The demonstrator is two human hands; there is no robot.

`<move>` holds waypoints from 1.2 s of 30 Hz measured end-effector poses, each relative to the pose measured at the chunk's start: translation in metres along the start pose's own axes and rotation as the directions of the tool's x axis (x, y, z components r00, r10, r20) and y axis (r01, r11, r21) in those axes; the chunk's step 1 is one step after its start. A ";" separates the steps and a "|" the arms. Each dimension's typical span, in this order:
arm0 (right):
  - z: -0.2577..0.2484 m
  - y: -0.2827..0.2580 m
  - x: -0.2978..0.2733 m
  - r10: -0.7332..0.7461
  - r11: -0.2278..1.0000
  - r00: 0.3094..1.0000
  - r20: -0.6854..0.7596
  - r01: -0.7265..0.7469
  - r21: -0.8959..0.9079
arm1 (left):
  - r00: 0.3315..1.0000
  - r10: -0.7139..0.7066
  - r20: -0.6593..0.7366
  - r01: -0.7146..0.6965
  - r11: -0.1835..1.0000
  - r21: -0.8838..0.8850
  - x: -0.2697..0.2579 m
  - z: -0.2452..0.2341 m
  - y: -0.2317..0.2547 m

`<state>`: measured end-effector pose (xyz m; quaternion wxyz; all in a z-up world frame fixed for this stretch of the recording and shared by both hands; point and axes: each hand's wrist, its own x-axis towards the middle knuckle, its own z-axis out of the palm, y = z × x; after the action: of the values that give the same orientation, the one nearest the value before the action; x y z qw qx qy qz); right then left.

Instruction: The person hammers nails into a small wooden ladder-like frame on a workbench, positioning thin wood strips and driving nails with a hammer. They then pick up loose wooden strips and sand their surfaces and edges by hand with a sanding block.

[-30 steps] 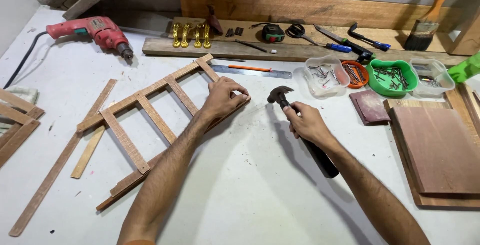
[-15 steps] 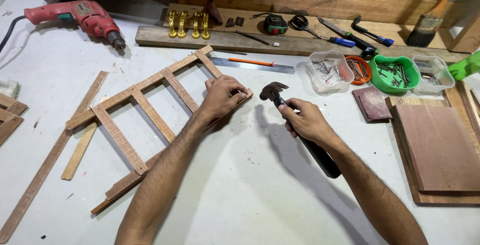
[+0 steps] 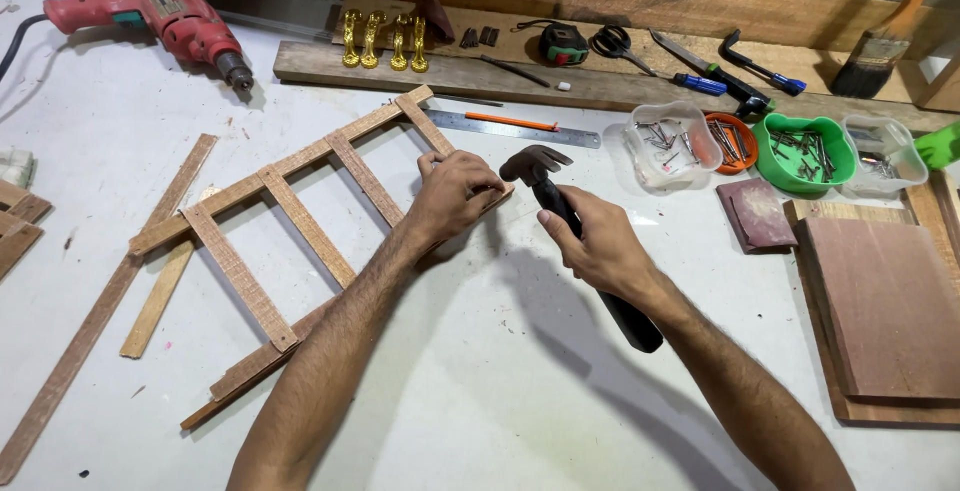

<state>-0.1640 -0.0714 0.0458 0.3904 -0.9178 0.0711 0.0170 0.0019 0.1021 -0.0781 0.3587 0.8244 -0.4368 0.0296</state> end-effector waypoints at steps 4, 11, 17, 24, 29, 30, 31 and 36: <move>0.007 0.017 0.009 -0.107 0.974 0.994 0.030 0.110 -0.199 | 0.999 -0.038 0.023 0.039 0.998 -0.046 -0.001 0.001 -0.002; 0.007 0.016 0.013 -0.231 0.951 0.973 -0.023 0.221 -0.218 | 0.997 -0.066 0.029 0.068 0.994 -0.087 0.000 0.003 -0.006; 0.000 -0.005 0.008 -0.181 0.965 0.983 -0.032 0.172 -0.198 | 0.997 -0.066 0.033 0.069 0.992 -0.105 0.002 -0.004 0.000; 0.007 0.006 0.014 -0.068 0.957 0.994 0.086 0.089 -0.276 | 0.993 -0.094 0.076 0.101 0.990 -0.100 0.001 -0.001 -0.002; 0.008 0.000 0.008 -0.290 0.944 0.953 -0.091 0.269 -0.189 | 0.993 -0.106 0.058 0.113 0.985 -0.128 0.002 -0.007 0.003; 0.011 0.004 0.008 -0.293 0.939 0.952 -0.094 0.268 -0.213 | 0.993 -0.100 0.060 0.107 0.988 -0.116 0.002 -0.005 0.001; 0.013 0.008 0.011 -0.294 0.939 0.951 -0.094 0.269 -0.212 | 0.993 -0.100 0.060 0.107 0.988 -0.115 0.002 -0.002 -0.003; 0.004 -0.012 0.008 -0.063 0.975 0.998 0.012 0.064 -0.213 | 0.987 -0.128 0.098 0.139 0.984 -0.111 0.003 -0.007 0.001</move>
<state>-0.1538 -0.0611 0.0511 0.2900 -0.9562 0.0383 0.0145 0.0046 0.1033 -0.0713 0.3876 0.8298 -0.3974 -0.0578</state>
